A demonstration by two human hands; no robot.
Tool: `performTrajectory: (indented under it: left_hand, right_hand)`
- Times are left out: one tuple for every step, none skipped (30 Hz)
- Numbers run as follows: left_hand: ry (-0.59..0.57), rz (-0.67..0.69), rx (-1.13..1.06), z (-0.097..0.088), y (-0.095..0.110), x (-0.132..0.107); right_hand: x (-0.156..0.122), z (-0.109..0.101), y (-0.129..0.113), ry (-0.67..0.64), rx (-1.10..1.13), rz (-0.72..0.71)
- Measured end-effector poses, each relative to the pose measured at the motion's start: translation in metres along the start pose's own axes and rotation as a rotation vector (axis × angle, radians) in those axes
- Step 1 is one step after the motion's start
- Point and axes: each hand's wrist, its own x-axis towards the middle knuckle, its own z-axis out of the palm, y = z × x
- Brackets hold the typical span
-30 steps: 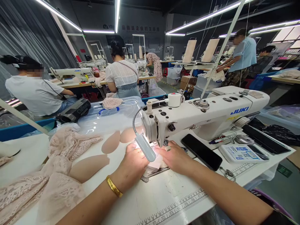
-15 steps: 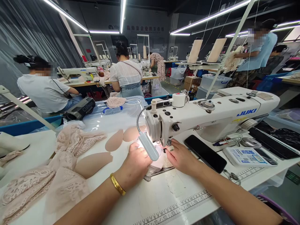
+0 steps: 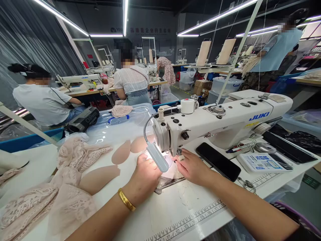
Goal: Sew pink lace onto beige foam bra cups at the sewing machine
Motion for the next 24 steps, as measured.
performTrajectory:
  left_hand:
    - [-0.004, -0.003, 0.002, -0.001, 0.002, 0.000]
    - [-0.012, -0.009, 0.003, -0.002, 0.005, 0.000]
    - [-0.027, -0.018, 0.006, -0.003, 0.010, 0.000]
    - [-0.043, -0.021, 0.008, -0.004, 0.014, -0.001]
    - [-0.058, -0.020, 0.009, -0.005, 0.019, -0.002]
    - [-0.068, -0.015, 0.011, -0.006, 0.024, -0.002]
    - [-0.076, -0.005, 0.012, -0.007, 0.028, -0.003]
    - [-0.078, 0.003, 0.013, -0.008, 0.031, -0.003]
    - [-0.077, 0.008, 0.014, -0.008, 0.032, -0.003]
    - [-0.074, 0.010, 0.017, -0.008, 0.033, -0.003]
    - [-0.074, 0.006, 0.021, -0.008, 0.032, -0.002]
    - [-0.073, 0.007, 0.023, -0.008, 0.030, -0.001]
    - [-0.072, 0.011, 0.023, -0.008, 0.028, 0.001]
    - [-0.074, 0.016, 0.019, -0.008, 0.025, 0.002]
    - [-0.081, 0.021, 0.012, -0.008, 0.022, 0.003]
    - [-0.087, 0.022, 0.004, -0.009, 0.020, 0.004]
    - [-0.087, 0.024, -0.007, -0.009, 0.017, 0.005]
    - [-0.083, 0.027, -0.016, -0.010, 0.015, 0.006]
    - [-0.077, 0.030, -0.023, -0.011, 0.012, 0.007]
    - [-0.071, 0.036, -0.028, -0.011, 0.010, 0.008]
    - [-0.069, 0.043, -0.031, -0.012, 0.007, 0.009]
    - [-0.077, 0.050, -0.033, -0.012, 0.004, 0.009]
    - [-0.091, 0.054, -0.026, -0.012, 0.002, 0.010]
    - [-0.103, 0.053, -0.014, -0.012, -0.001, 0.011]
  right_hand:
    - [0.000, -0.001, 0.000, -0.032, 0.002, -0.010]
    - [0.000, -0.002, 0.000, -0.070, 0.009, -0.027]
    - [-0.001, -0.004, -0.001, -0.108, 0.019, -0.052]
    - [-0.001, -0.005, -0.001, -0.142, 0.032, -0.083]
    - [-0.001, -0.007, -0.001, -0.174, 0.047, -0.117]
    - [-0.002, -0.008, -0.001, -0.202, 0.059, -0.145]
    - [-0.002, -0.009, -0.002, -0.227, 0.067, -0.165]
    - [-0.002, -0.009, -0.002, -0.245, 0.069, -0.177]
    - [-0.002, -0.009, -0.003, -0.256, 0.069, -0.179]
    - [-0.002, -0.009, -0.003, -0.261, 0.069, -0.175]
    - [-0.002, -0.009, -0.003, -0.262, 0.070, -0.168]
    - [-0.001, -0.008, -0.003, -0.259, 0.072, -0.160]
    - [-0.001, -0.007, -0.003, -0.254, 0.072, -0.152]
    - [-0.001, -0.006, -0.003, -0.247, 0.071, -0.141]
    - [-0.001, -0.004, -0.003, -0.241, 0.067, -0.130]
    - [0.000, -0.003, -0.004, -0.234, 0.062, -0.118]
    - [0.000, -0.002, -0.004, -0.228, 0.055, -0.106]
    - [0.001, -0.001, -0.004, -0.224, 0.047, -0.094]
    - [0.002, 0.001, -0.004, -0.223, 0.037, -0.083]
    - [0.002, 0.002, -0.004, -0.221, 0.024, -0.069]
    - [0.003, 0.004, -0.004, -0.218, 0.010, -0.057]
    - [0.003, 0.006, -0.004, -0.212, -0.004, -0.047]
    - [0.004, 0.008, -0.004, -0.204, -0.017, -0.039]
    - [0.004, 0.009, -0.004, -0.192, -0.028, -0.031]
